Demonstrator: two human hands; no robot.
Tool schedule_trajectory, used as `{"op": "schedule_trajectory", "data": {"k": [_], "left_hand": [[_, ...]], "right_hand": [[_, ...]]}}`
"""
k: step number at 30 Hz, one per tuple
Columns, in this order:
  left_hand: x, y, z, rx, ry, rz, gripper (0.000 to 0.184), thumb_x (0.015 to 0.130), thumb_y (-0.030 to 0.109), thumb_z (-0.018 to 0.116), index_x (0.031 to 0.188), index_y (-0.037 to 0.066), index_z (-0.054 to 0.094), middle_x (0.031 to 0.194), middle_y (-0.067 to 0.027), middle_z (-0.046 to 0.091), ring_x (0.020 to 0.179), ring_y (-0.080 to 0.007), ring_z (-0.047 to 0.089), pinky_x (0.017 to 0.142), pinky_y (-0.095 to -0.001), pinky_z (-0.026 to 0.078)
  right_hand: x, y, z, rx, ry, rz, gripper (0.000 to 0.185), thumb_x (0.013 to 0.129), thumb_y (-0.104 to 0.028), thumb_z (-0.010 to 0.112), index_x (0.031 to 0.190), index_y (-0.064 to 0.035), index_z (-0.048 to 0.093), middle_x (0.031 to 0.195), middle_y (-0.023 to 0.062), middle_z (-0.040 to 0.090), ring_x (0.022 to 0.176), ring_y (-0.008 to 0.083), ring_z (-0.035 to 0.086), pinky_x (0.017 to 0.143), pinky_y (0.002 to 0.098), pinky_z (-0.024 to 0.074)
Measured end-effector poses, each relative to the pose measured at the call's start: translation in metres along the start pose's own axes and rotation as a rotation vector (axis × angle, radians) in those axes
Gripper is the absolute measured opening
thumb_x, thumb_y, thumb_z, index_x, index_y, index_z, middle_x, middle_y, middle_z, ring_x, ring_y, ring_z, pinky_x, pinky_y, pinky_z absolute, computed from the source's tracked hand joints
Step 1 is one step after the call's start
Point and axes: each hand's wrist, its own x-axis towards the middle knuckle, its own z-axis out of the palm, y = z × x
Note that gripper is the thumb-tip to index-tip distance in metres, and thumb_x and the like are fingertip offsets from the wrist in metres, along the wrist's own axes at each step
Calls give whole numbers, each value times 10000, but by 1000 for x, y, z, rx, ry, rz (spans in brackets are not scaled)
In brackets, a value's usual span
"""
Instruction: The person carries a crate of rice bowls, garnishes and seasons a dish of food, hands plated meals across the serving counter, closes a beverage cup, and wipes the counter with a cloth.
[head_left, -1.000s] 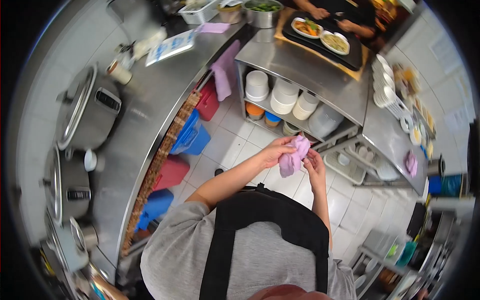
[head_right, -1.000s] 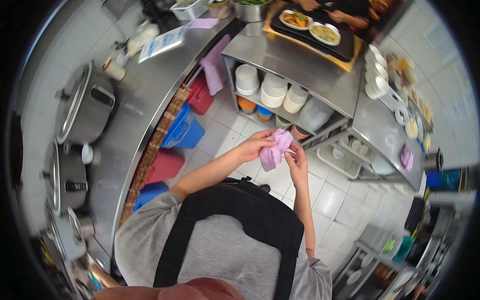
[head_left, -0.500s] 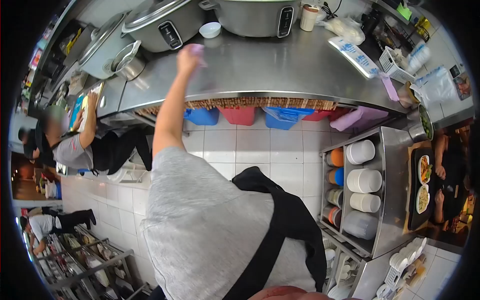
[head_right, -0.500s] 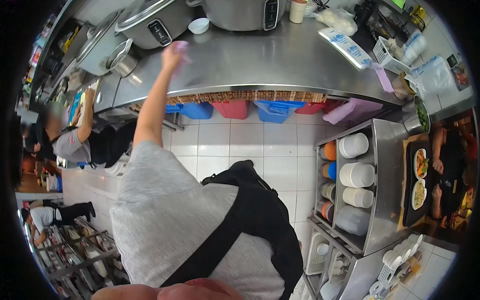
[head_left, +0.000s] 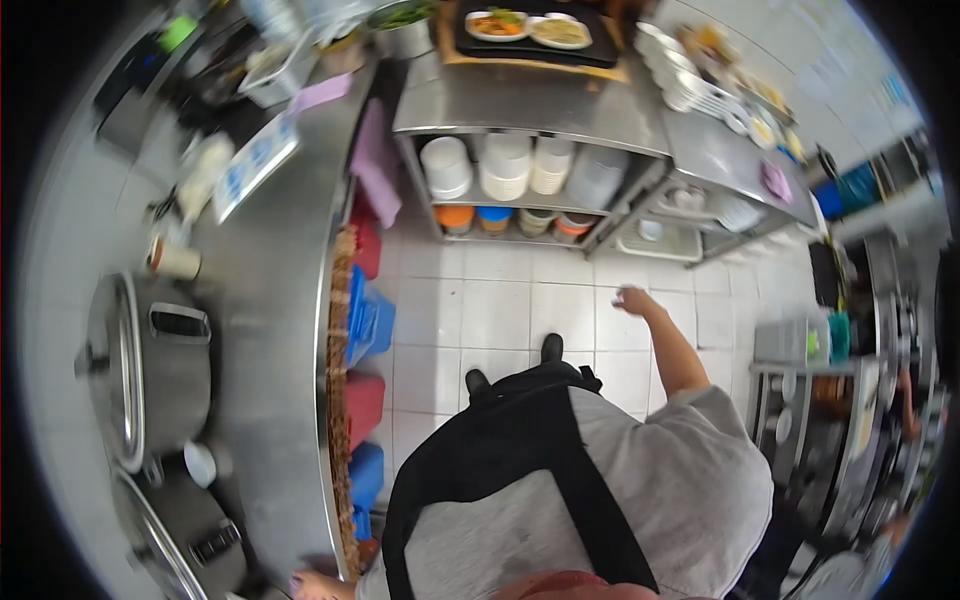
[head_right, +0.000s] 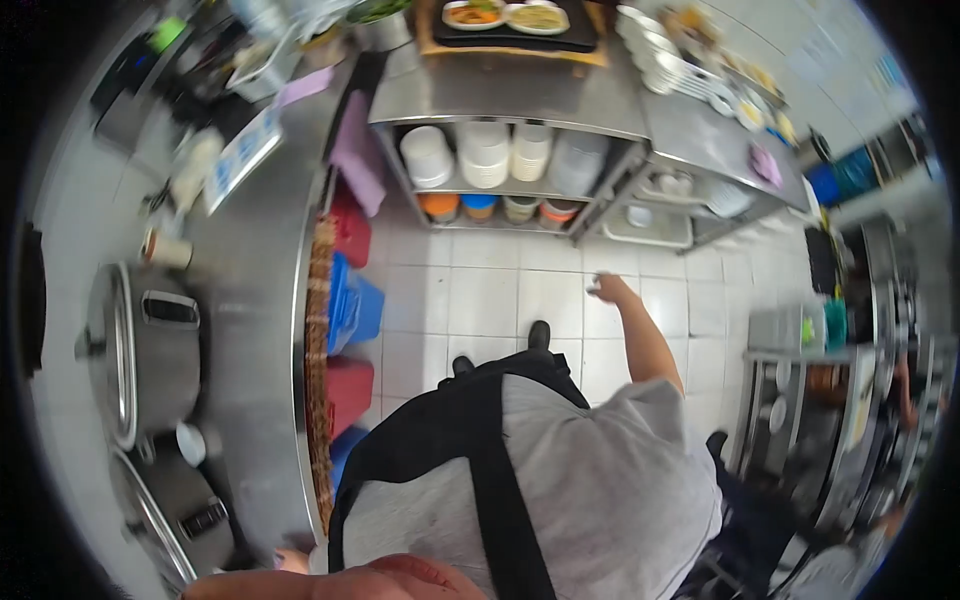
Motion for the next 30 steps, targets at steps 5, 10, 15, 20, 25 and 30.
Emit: {"op": "schedule_trajectory", "data": {"k": [5, 10, 15, 20, 25, 30], "left_hand": [[14, 102, -54, -20, 184, -177, 601, 731, 484, 536, 1146, 55, 461, 1083, -239, 464, 972, -387, 456, 801, -453, 389], [52, 220, -71, -382, 726, 187, 724, 737, 594, 462, 1164, 13, 402, 1074, -298, 373, 978, -440, 408, 791, -502, 368], [-15, 376, -161, -806, 571, 411, 647, 780, 391, 573, 1235, -6, 342, 1271, -293, 241, 1165, -450, 235, 945, -507, 223], [-145, 500, -238, -1162, 234, 494, 626, 760, 216, 619, 1286, 73, 309, 1345, -291, 74, 1265, -385, 86, 996, -440, 171], [-236, 572, -290, -1232, 15, 661, 632, 759, 165, 601, 1300, 89, 284, 1374, -229, 55, 1271, -363, 115, 1006, -424, 174], [-251, 587, -322, -1157, 141, 797, 621, 764, 211, 604, 1296, 113, 300, 1374, -212, 88, 1263, -355, 155, 978, -451, 220]], "right_hand": [[3, 14, -104, 87, 241, 197, 447, 650, -329, 667, 945, -4, 581, 950, 203, 581, 919, 345, 539, 795, 388, 431], [6, 103, -193, 121, 554, 398, 450, 677, -269, 650, 1012, 16, 557, 975, 225, 570, 955, 338, 534, 822, 382, 418], [1, 209, -272, 66, 749, 432, 455, 694, -294, 630, 1012, 19, 542, 985, 241, 558, 957, 356, 525, 817, 388, 415], [3, 303, -325, 44, 970, 447, 494, 697, -316, 611, 1072, -8, 512, 1021, 247, 531, 971, 363, 503, 825, 397, 397], [14, 365, -358, 10, 1072, 475, 543, 702, -308, 607, 1121, 6, 464, 1114, 251, 471, 1016, 356, 466, 880, 390, 370], [24, 388, -372, 71, 1001, 375, 612, 699, -398, 594, 1136, 6, 454, 1149, 230, 458, 1097, 339, 411, 899, 429, 350]]}}
